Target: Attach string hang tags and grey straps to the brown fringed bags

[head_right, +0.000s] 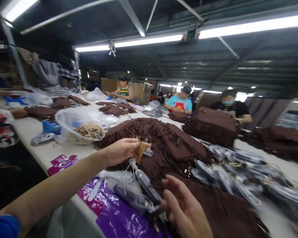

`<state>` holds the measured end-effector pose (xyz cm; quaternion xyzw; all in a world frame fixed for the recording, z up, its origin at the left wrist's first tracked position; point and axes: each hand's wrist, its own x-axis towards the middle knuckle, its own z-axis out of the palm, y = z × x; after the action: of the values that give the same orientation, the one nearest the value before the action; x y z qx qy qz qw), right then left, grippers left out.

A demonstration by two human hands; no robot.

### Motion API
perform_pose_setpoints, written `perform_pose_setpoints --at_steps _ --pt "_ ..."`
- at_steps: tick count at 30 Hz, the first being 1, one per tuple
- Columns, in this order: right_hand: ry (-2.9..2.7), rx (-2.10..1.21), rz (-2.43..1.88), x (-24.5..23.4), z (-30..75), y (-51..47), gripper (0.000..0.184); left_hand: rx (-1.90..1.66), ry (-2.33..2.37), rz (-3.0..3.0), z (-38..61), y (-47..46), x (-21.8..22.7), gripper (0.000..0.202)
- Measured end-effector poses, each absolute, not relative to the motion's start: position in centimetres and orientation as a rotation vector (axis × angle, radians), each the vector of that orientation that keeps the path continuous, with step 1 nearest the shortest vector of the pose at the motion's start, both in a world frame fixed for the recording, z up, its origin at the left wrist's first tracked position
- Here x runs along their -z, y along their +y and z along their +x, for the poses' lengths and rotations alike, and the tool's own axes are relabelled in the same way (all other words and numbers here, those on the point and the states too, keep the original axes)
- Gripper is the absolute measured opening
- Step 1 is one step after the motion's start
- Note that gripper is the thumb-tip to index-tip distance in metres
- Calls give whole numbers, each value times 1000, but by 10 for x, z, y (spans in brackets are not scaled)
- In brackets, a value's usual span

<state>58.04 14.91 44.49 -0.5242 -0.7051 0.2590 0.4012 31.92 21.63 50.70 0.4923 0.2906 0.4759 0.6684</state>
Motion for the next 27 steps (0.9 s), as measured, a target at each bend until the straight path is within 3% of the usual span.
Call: perform_pose_setpoints --at_steps 2,4,10,15,27 --pt "-1541 -1110 -1153 -451 555 160 71 -975 651 1155 353 212 -495 24" --pt "-1402 -1274 -1060 -455 541 168 68 -896 614 1208 378 208 -483 31" --pt "-1188 -1284 -999 -449 556 173 51 -907 703 1233 395 197 -453 47" --pt "-1167 -1222 -989 -446 572 173 44 -636 689 1233 389 185 -433 57" --pt "-1123 -1165 -1049 -442 589 167 48 -601 875 1207 398 163 -414 25"
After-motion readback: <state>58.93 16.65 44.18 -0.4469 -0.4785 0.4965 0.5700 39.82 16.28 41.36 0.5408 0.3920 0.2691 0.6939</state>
